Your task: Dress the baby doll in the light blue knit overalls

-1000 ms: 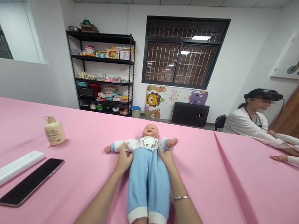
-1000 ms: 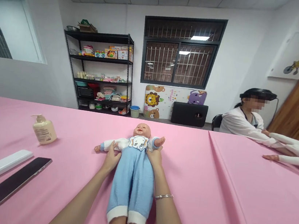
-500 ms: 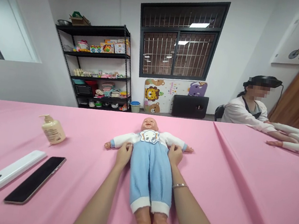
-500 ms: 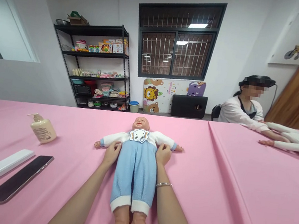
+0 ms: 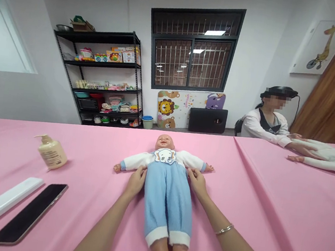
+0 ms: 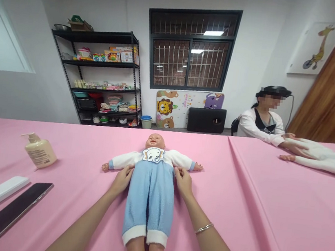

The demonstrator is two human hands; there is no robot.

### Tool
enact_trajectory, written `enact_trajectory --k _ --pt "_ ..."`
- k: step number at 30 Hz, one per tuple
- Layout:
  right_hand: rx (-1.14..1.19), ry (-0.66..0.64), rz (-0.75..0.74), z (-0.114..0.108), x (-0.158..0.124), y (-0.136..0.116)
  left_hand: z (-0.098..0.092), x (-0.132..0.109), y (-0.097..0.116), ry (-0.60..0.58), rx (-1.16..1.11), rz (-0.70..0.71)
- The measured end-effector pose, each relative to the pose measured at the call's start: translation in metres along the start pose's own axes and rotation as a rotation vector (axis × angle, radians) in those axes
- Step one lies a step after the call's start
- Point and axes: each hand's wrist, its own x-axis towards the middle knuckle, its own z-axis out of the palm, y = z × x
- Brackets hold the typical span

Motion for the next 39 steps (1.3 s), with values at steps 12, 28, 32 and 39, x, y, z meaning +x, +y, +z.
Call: enact_trajectory --k 12,28,32,39 --pt "0.076 -0.038 0.001 -0.003 0.008 0.001 0.020 -0.005 0.010 0.058 -0.252 -0.275" --pt "-0.554 -0.667 -0.759 0.013 -0.118 -0.138 0.003 -0.006 0.002 0.125 -0.030 -0.046" --pt "-0.889 -0.701 -0.998 0.033 -0.152 -0.133 0.002 -0.008 0.007 0.092 -0.014 -0.048" --pt "-0.743 -0.719 -0.877 0.029 -0.143 -0.131 0.003 -0.006 0.001 0.094 0.002 -0.038"
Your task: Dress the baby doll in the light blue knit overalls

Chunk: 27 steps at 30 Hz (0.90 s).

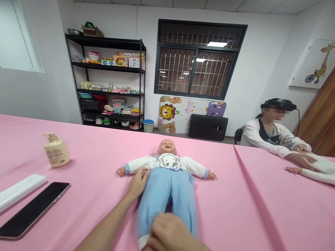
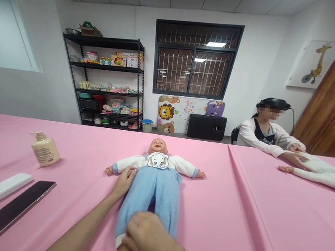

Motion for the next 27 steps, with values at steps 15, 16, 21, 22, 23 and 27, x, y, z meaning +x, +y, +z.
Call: enact_trajectory --k 15,16,21,22,23,27 --pt "0.280 -0.014 0.247 -0.006 -0.028 0.042 0.003 0.023 -0.006 -0.039 -0.267 0.056" --pt "0.304 0.005 0.248 -0.007 -0.029 0.042 0.005 0.024 -0.007 -0.012 -0.190 0.076" --pt "0.447 0.100 0.240 -0.009 -0.031 0.041 0.012 0.018 -0.004 0.029 0.392 0.054" --pt "0.476 0.136 0.242 -0.009 -0.032 0.040 0.011 0.017 -0.002 0.035 0.475 0.025" --pt "0.502 0.188 0.251 -0.008 -0.032 0.041 0.010 0.015 0.001 0.047 0.533 -0.005" --pt "0.538 0.522 0.468 0.003 -0.035 0.055 0.003 0.014 0.005 0.088 0.513 -0.085"
